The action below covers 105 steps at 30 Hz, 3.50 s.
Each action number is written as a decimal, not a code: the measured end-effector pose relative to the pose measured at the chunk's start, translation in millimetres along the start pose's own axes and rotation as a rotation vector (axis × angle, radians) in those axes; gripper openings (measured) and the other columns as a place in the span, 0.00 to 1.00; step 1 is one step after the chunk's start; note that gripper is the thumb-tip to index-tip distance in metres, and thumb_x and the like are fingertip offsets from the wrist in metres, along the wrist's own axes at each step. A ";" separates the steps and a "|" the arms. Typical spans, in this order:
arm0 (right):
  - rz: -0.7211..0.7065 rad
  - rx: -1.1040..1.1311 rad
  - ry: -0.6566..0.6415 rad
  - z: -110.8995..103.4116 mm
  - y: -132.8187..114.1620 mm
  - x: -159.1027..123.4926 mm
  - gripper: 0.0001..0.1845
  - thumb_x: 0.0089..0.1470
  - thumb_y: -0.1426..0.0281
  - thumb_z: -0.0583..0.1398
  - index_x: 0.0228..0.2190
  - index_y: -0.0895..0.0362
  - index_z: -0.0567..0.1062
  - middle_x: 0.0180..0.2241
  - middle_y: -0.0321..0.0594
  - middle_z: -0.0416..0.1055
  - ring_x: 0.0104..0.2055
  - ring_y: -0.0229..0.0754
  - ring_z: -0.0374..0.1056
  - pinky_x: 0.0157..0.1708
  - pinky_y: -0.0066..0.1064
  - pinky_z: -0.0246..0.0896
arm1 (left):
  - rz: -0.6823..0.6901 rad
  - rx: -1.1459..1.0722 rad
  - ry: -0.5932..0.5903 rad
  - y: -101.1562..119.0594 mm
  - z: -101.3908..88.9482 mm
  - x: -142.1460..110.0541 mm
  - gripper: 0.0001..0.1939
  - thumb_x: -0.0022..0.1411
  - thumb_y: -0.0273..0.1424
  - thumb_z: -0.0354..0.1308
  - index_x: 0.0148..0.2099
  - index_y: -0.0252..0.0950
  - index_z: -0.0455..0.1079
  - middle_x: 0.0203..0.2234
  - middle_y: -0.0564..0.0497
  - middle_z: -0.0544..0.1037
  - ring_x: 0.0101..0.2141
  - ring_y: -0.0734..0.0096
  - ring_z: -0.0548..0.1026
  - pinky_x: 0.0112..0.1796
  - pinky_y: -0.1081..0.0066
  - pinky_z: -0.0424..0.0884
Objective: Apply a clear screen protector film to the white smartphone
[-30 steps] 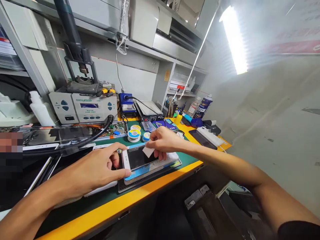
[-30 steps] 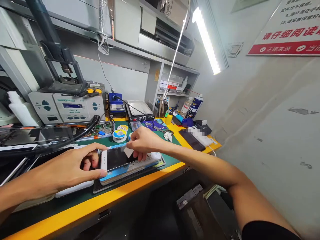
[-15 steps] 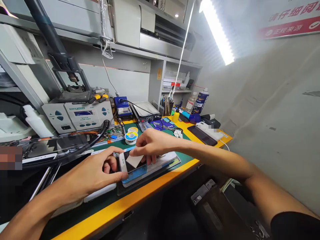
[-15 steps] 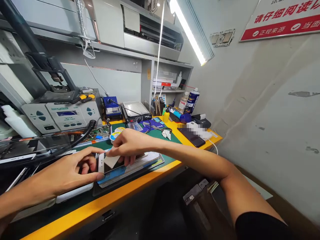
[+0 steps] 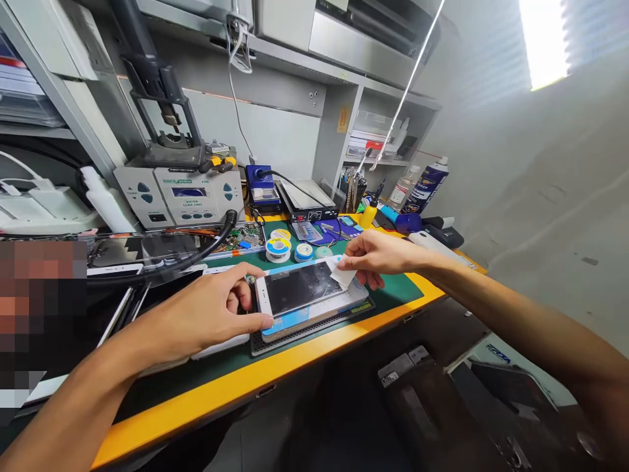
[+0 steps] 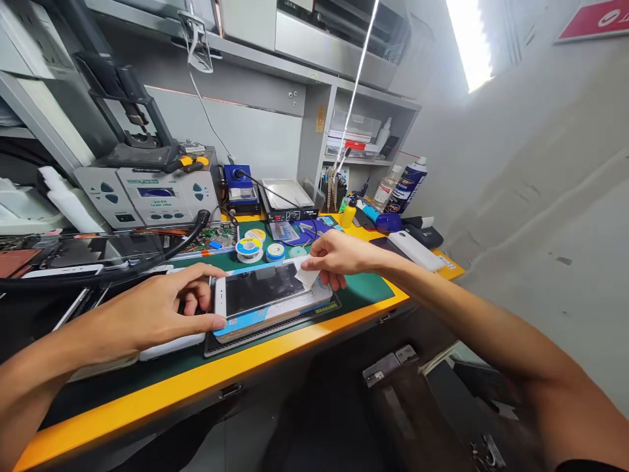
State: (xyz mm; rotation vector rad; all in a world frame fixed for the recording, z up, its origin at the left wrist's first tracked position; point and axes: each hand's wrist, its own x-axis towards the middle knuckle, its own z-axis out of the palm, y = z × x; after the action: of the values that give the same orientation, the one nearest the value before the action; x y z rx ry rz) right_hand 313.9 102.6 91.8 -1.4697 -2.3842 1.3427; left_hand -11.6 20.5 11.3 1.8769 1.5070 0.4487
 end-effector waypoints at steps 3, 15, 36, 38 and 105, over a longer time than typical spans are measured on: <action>-0.019 -0.006 0.020 8.7 -4.2 -0.5 0.19 0.57 0.58 0.66 0.23 0.56 0.69 0.18 0.33 0.74 0.16 0.36 0.68 0.15 0.24 0.61 | -0.002 -0.029 -0.002 -2.9 0.7 0.0 0.40 0.54 0.49 0.72 0.64 0.48 0.62 0.33 0.56 0.77 0.31 0.67 0.73 0.30 0.70 0.70; -0.022 0.018 0.052 42.8 -31.5 0.4 0.17 0.60 0.64 0.61 0.21 0.55 0.67 0.17 0.34 0.74 0.15 0.35 0.69 0.14 0.23 0.63 | -0.005 -0.014 -0.011 6.3 -2.6 -0.3 0.40 0.53 0.51 0.71 0.63 0.44 0.63 0.32 0.55 0.75 0.30 0.66 0.73 0.31 0.69 0.69; -0.259 0.030 -0.045 88.5 -78.7 29.9 0.19 0.56 0.69 0.60 0.16 0.55 0.64 0.14 0.34 0.67 0.12 0.37 0.64 0.17 0.28 0.65 | 0.017 -0.176 0.004 25.8 -3.4 -8.8 0.37 0.42 0.36 0.75 0.56 0.38 0.70 0.30 0.59 0.72 0.31 0.70 0.69 0.31 0.71 0.62; -0.315 0.031 -0.074 69.7 -76.1 24.9 0.15 0.56 0.66 0.62 0.20 0.55 0.68 0.15 0.32 0.69 0.12 0.34 0.62 0.15 0.24 0.59 | 0.020 -0.180 0.011 22.4 -2.5 -6.2 0.39 0.41 0.35 0.76 0.56 0.38 0.69 0.30 0.59 0.73 0.31 0.69 0.69 0.32 0.70 0.62; -0.546 -0.537 0.019 12.5 -20.5 19.6 0.19 0.63 0.57 0.63 0.50 0.52 0.84 0.38 0.44 0.79 0.33 0.42 0.73 0.31 0.32 0.67 | 0.040 -0.032 -0.010 29.5 -15.4 -13.5 0.36 0.51 0.48 0.71 0.59 0.42 0.68 0.34 0.57 0.78 0.33 0.69 0.76 0.33 0.71 0.67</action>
State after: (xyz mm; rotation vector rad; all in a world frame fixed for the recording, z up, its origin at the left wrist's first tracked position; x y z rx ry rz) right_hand 283.1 105.3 90.4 -0.7564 -2.9598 0.5938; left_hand -4.0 9.3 44.5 1.8851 1.4495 0.4788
